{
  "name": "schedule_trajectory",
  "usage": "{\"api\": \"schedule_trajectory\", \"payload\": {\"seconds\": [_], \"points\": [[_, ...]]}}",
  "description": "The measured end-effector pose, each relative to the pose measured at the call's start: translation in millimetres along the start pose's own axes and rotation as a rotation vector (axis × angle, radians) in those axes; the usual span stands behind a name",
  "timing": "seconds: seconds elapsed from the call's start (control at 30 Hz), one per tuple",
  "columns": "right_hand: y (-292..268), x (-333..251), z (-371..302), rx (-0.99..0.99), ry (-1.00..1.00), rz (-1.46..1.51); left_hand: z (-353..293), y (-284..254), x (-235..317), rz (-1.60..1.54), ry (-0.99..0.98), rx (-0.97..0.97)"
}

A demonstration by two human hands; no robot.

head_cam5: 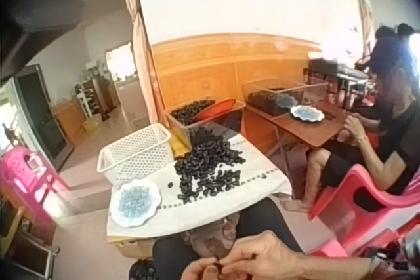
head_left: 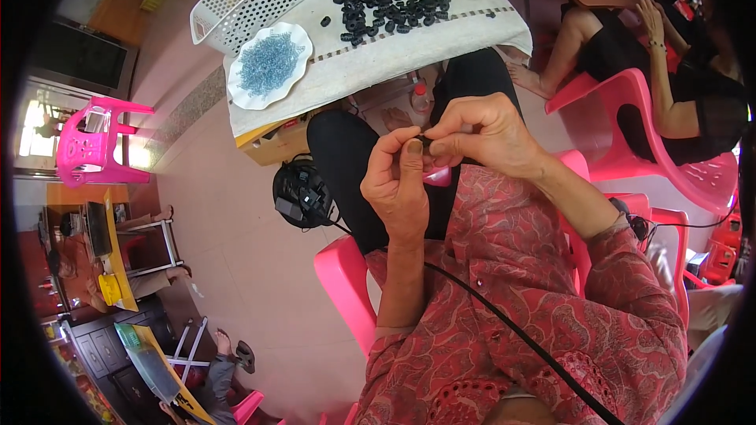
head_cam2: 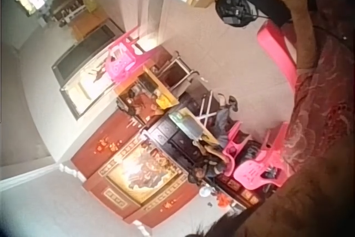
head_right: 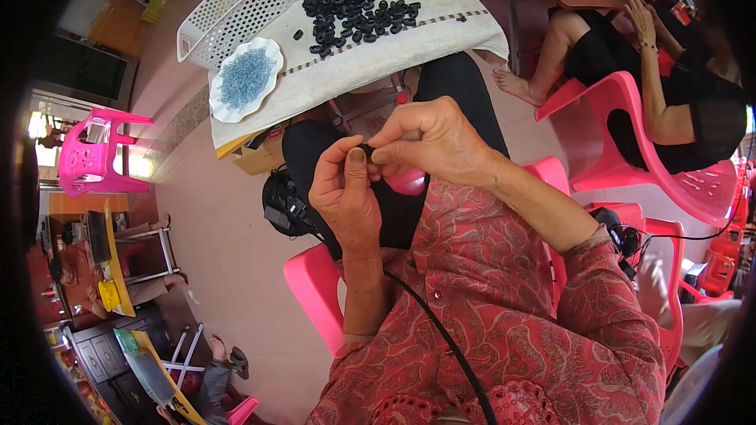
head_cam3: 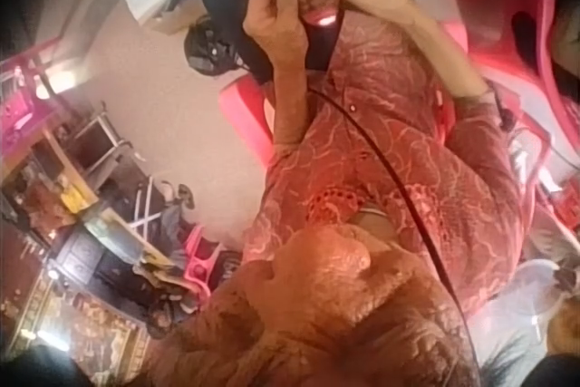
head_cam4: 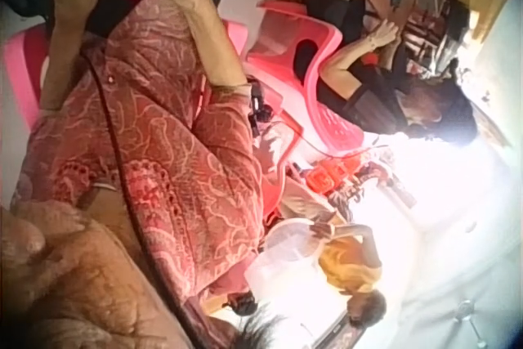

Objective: The person picks up black components from the table and small pins from a plate, then inserts the pins into the components by hand.

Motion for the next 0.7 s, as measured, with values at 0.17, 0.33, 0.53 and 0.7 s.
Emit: {"api": "schedule_trajectory", "payload": {"seconds": [0.17, 0.33, 0.53, 0.7], "points": [[-12, -7, 4, -0.100, 0.001, -0.119, 1, -3, -3, -0.134, -0.095, -0.112], [-15, -6, 5, -0.138, -0.065, -0.154, 1, -3, -4, -0.199, -0.120, -0.171], [-19, -1, 7, -0.186, -0.229, -0.181, 0, -1, -3, -0.212, -0.130, -0.183], [-16, 1, 7, -0.174, -0.193, -0.153, 1, -4, -2, -0.229, -0.122, -0.186]]}}
Point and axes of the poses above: each hand's wrist, its own z-axis towards the middle knuckle, its own y-axis out of the palm, x = y × z, the point moved 1 cm from there along z, towards the middle knuckle, and after that the axes turned 13 degrees about -y, right-handed, at the moved point
